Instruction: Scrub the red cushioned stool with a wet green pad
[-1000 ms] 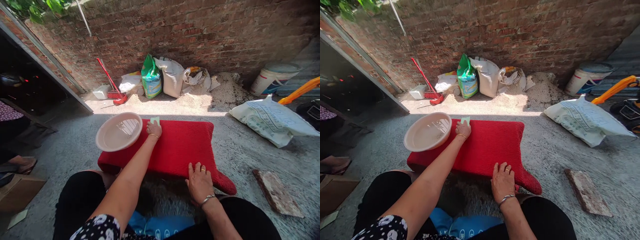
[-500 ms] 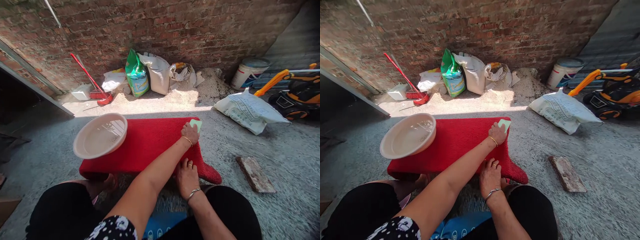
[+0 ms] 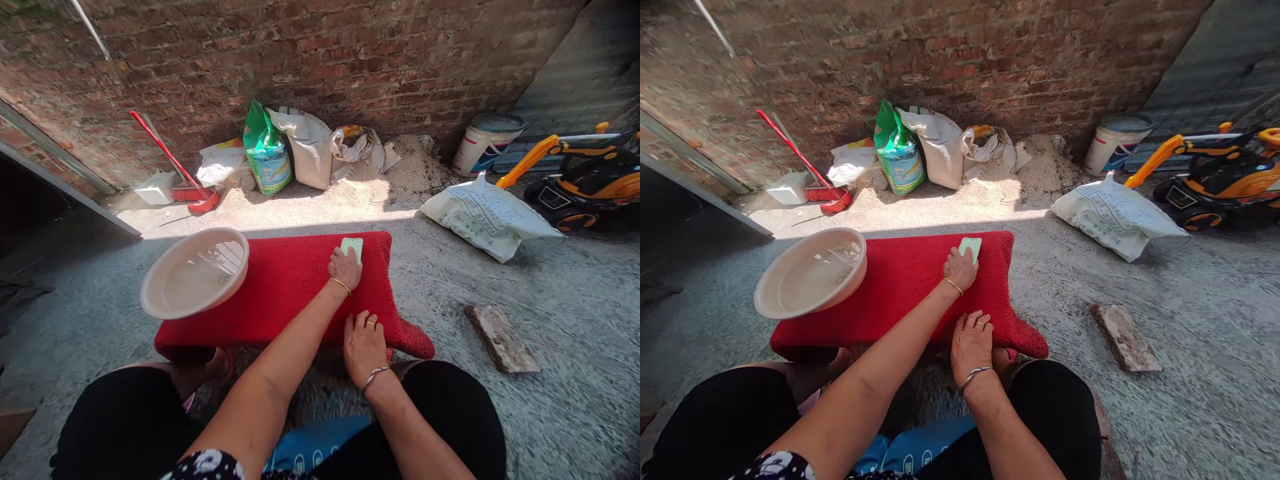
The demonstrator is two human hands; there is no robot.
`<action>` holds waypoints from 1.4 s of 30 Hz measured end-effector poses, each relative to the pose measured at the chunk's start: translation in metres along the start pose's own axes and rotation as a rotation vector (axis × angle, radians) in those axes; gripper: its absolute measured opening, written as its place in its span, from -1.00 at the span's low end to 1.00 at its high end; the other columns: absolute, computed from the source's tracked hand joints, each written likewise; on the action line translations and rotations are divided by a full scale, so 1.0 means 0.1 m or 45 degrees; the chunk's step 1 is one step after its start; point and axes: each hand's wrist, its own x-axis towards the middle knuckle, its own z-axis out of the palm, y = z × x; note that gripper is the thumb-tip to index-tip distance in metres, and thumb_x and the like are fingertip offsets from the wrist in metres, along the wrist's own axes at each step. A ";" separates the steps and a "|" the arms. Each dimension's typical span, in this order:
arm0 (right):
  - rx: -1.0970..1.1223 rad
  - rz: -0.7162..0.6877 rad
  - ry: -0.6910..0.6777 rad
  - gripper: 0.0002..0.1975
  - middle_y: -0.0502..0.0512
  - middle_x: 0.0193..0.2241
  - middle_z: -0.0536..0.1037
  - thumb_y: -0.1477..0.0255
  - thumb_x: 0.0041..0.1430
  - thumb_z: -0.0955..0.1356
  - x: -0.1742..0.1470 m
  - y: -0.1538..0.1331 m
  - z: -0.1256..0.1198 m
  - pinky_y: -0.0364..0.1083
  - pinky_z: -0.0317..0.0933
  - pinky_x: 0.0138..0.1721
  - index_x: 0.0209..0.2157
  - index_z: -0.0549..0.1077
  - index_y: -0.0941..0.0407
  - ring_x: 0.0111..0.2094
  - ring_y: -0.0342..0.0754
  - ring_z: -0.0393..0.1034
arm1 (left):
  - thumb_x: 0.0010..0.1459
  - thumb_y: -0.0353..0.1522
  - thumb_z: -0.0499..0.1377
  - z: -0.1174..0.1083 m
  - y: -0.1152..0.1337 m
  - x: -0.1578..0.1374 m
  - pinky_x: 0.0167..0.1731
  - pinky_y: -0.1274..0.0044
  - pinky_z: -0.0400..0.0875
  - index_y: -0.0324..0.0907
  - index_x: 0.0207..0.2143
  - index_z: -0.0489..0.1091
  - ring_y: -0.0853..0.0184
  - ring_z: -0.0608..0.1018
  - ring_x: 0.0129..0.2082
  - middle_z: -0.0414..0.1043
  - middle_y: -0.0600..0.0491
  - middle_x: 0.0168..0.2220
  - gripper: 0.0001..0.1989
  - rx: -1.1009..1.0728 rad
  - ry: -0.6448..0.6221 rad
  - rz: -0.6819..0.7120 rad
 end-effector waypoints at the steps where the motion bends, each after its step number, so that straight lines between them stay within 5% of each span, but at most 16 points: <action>1: 0.004 0.003 -0.005 -0.51 0.64 0.10 0.28 0.60 0.20 0.12 0.00 0.00 0.00 0.15 0.10 -0.08 0.15 0.29 0.36 0.07 0.32 0.25 | 0.20 -0.12 0.01 0.04 0.14 -0.05 -0.20 0.43 0.34 -0.01 0.14 0.19 0.17 0.40 -0.06 0.20 -0.12 0.01 -0.53 -0.017 -0.027 0.075; 4: 0.027 0.001 -0.046 -0.51 0.63 0.11 0.26 0.56 0.18 0.15 0.01 0.01 0.02 0.16 0.10 -0.08 0.14 0.30 0.37 0.07 0.32 0.24 | 0.20 -0.06 -0.01 0.05 0.43 -0.17 -0.20 0.46 0.34 0.12 0.13 0.19 0.23 0.41 -0.08 0.22 -0.03 -0.03 -0.55 -0.091 -0.126 0.311; 6: 0.023 0.003 -0.034 -0.50 0.61 0.11 0.27 0.55 0.18 0.15 0.00 0.02 0.03 0.17 0.10 -0.08 0.15 0.29 0.35 0.06 0.31 0.24 | 0.23 -0.05 -0.07 -0.01 0.38 -0.19 -0.20 0.42 0.35 0.12 0.16 0.16 0.21 0.42 -0.09 0.21 -0.05 -0.03 -0.53 -0.129 -0.122 0.358; 12: -0.008 -0.011 -0.031 -0.49 0.63 0.13 0.25 0.52 0.21 0.17 -0.02 -0.01 0.02 0.17 0.07 -0.05 0.19 0.23 0.34 0.09 0.32 0.23 | 0.25 -0.12 -0.07 -0.14 -0.54 -0.15 -0.21 0.38 0.36 -0.01 0.20 0.14 0.13 0.43 -0.09 0.21 -0.16 -0.03 -0.51 0.031 0.064 -0.091; 14: 0.014 -0.006 -0.050 -0.47 0.63 0.13 0.24 0.51 0.20 0.20 -0.02 -0.01 0.01 0.19 0.06 -0.03 0.20 0.21 0.36 0.10 0.32 0.21 | 0.25 -0.14 -0.06 -0.07 -0.65 -0.17 -0.23 0.38 0.36 -0.05 0.21 0.13 0.11 0.43 -0.10 0.21 -0.19 -0.03 -0.50 0.084 0.074 -0.147; 17: -0.015 -0.003 -0.028 -0.49 0.63 0.13 0.24 0.57 0.21 0.14 -0.02 -0.02 0.03 0.17 0.08 -0.05 0.20 0.22 0.35 0.10 0.33 0.22 | 0.24 -0.14 -0.04 0.07 -0.39 -0.28 -0.22 0.40 0.36 -0.05 0.22 0.10 0.13 0.40 -0.07 0.21 -0.19 -0.01 -0.48 0.113 0.048 0.017; 21: -0.050 -0.009 -0.027 -0.50 0.63 0.12 0.25 0.60 0.21 0.10 -0.01 0.00 0.05 0.14 0.12 -0.10 0.16 0.28 0.36 0.08 0.35 0.24 | 0.23 -0.09 -0.03 0.11 0.12 -0.39 -0.18 0.44 0.35 0.06 0.20 0.12 0.20 0.39 -0.07 0.20 -0.09 0.00 -0.50 0.033 -0.106 0.471; 23: -0.044 -0.003 -0.032 -0.50 0.62 0.12 0.26 0.58 0.21 0.12 -0.01 0.00 0.06 0.14 0.13 -0.10 0.16 0.28 0.35 0.08 0.35 0.24 | 0.24 -0.07 -0.06 0.03 0.12 -0.39 -0.18 0.44 0.34 0.08 0.20 0.13 0.21 0.39 -0.09 0.21 -0.07 -0.01 -0.51 -0.012 -0.089 0.516; 31: -0.040 0.024 -0.069 -0.44 0.64 0.14 0.23 0.47 0.19 0.25 -0.01 -0.06 0.07 0.20 0.06 0.00 0.21 0.19 0.35 0.12 0.34 0.20 | 0.26 -0.14 -0.06 -0.11 -0.89 -0.37 -0.23 0.41 0.34 -0.05 0.19 0.16 0.13 0.43 -0.12 0.23 -0.17 -0.05 -0.52 0.130 0.083 -0.073; 33: -0.042 0.033 -0.051 -0.46 0.64 0.14 0.23 0.50 0.20 0.23 0.00 -0.06 0.09 0.19 0.05 0.00 0.21 0.20 0.35 0.11 0.31 0.20 | 0.25 -0.15 -0.05 0.00 -0.80 -0.45 -0.22 0.40 0.34 -0.05 0.20 0.15 0.14 0.42 -0.11 0.23 -0.16 -0.05 -0.51 0.149 0.078 -0.007; 38: -0.111 0.018 -0.054 -0.53 0.60 0.11 0.28 0.58 0.22 0.12 0.00 -0.03 0.11 0.13 0.08 -0.04 0.11 0.35 0.37 0.09 0.32 0.23 | 0.20 -0.12 0.02 0.18 -0.18 -0.61 -0.20 0.43 0.33 0.02 0.20 0.12 0.18 0.39 -0.10 0.21 -0.11 -0.03 -0.48 0.092 -0.024 0.491; 42: -0.156 0.018 -0.002 -0.51 0.59 0.11 0.28 0.54 0.22 0.15 -0.02 -0.03 0.10 0.12 0.10 -0.06 0.17 0.28 0.32 0.08 0.31 0.25 | 0.23 -0.09 -0.04 0.02 -0.33 -0.55 -0.19 0.45 0.32 0.05 0.21 0.12 0.20 0.40 -0.11 0.21 -0.11 -0.01 -0.49 0.051 0.042 0.441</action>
